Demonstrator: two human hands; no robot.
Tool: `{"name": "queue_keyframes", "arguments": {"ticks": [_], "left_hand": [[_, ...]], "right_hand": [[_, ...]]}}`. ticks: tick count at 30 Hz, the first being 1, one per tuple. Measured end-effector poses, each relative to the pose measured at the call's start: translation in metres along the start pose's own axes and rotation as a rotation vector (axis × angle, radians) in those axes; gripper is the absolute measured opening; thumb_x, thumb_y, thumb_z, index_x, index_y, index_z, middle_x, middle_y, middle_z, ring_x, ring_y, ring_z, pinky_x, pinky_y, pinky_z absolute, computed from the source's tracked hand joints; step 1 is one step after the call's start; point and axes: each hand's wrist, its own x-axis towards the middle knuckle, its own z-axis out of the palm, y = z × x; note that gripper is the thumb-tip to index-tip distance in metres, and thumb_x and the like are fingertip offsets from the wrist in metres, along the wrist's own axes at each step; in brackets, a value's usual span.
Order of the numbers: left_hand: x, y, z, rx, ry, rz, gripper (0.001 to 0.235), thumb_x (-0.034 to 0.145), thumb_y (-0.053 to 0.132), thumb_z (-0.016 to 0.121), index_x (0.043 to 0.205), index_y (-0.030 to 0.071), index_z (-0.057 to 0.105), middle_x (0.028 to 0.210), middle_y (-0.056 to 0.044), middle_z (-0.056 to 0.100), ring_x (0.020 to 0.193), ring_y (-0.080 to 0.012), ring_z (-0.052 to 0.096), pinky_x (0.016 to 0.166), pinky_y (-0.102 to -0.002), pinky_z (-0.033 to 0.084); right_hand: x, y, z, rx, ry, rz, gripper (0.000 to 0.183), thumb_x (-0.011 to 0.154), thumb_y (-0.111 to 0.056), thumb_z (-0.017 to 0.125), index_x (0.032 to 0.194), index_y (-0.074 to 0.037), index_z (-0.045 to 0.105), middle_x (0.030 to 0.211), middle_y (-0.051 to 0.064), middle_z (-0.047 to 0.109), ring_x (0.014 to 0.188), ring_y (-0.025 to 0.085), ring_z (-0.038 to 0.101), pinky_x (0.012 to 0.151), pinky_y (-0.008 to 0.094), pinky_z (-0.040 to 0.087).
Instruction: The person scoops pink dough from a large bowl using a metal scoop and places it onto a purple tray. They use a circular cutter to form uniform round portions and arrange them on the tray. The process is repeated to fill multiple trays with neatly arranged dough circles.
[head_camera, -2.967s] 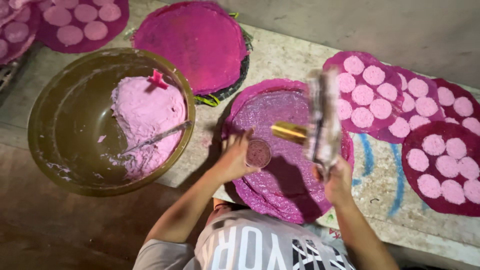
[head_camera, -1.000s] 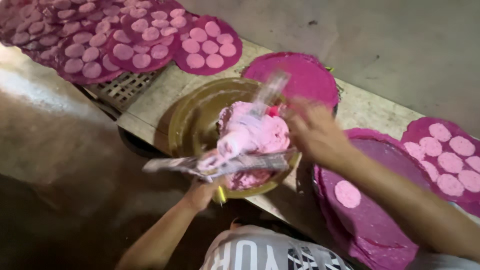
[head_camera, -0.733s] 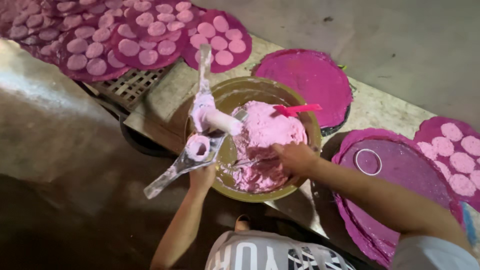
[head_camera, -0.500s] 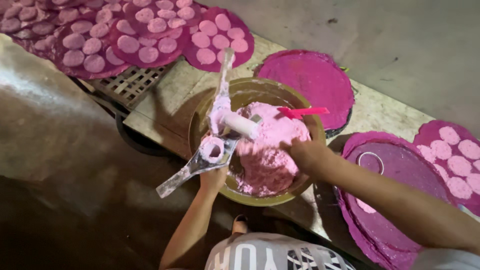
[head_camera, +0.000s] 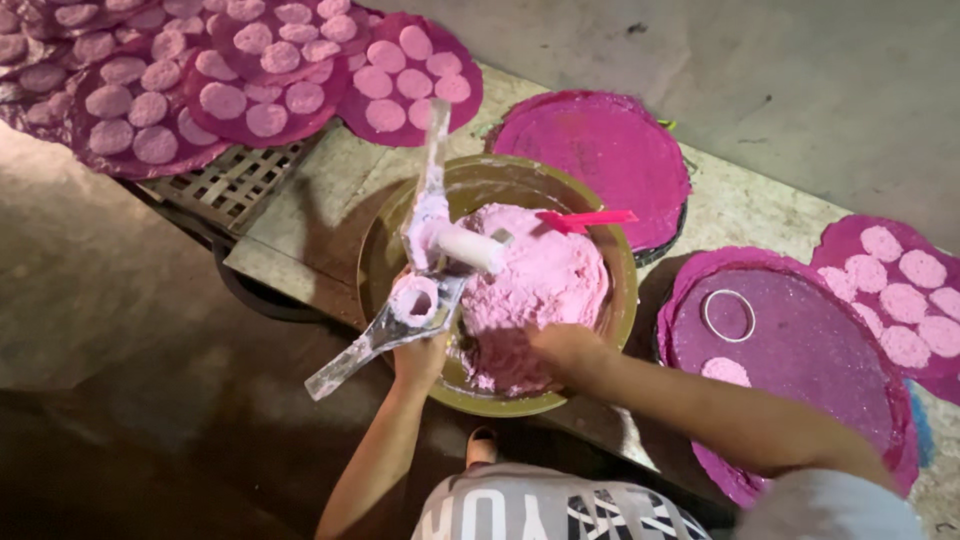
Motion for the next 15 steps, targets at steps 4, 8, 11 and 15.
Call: {"name": "queue_keyframes", "arguments": {"ticks": [4, 8, 11, 15], "left_hand": [[0.002, 0.001, -0.001, 0.028, -0.005, 0.062, 0.046, 0.094, 0.008, 0.070, 0.135, -0.004, 0.053, 0.128, -0.016, 0.061, 0.118, -0.0280, 0.061, 0.104, -0.036, 0.048], [0.010, 0.000, 0.002, 0.072, -0.033, -0.032, 0.038, 0.094, 0.010, 0.070, 0.128, -0.002, 0.058, 0.126, -0.016, 0.062, 0.108, -0.0274, 0.064, 0.095, -0.035, 0.051], [0.016, 0.001, 0.006, 0.099, 0.016, 0.028, 0.040, 0.092, 0.009, 0.071, 0.128, -0.003, 0.058, 0.125, -0.017, 0.062, 0.112, -0.0293, 0.063, 0.098, -0.037, 0.050], [0.024, -0.003, 0.008, 0.184, 0.016, 0.140, 0.039, 0.093, 0.009, 0.074, 0.128, -0.002, 0.061, 0.129, -0.018, 0.062, 0.117, -0.0298, 0.063, 0.102, -0.038, 0.050]], "right_hand": [[-0.032, 0.042, -0.040, 0.117, -0.300, 0.030, 0.028, 0.093, -0.029, 0.061, 0.114, -0.013, 0.071, 0.090, 0.015, 0.074, 0.082, 0.030, 0.076, 0.072, 0.041, 0.060], [-0.016, 0.052, -0.062, -0.119, 0.223, -0.071, 0.048, 0.086, -0.018, 0.060, 0.132, -0.007, 0.061, 0.076, 0.019, 0.070, 0.068, 0.036, 0.071, 0.059, 0.048, 0.057], [0.034, 0.039, -0.057, -0.064, 0.309, 0.036, 0.029, 0.094, -0.012, 0.049, 0.118, -0.008, 0.065, 0.076, 0.015, 0.071, 0.068, 0.036, 0.071, 0.058, 0.050, 0.055], [0.074, 0.035, -0.032, -0.023, 0.282, 0.021, 0.022, 0.096, -0.014, 0.050, 0.105, -0.004, 0.067, 0.080, 0.017, 0.072, 0.071, 0.036, 0.071, 0.061, 0.049, 0.056]]}}
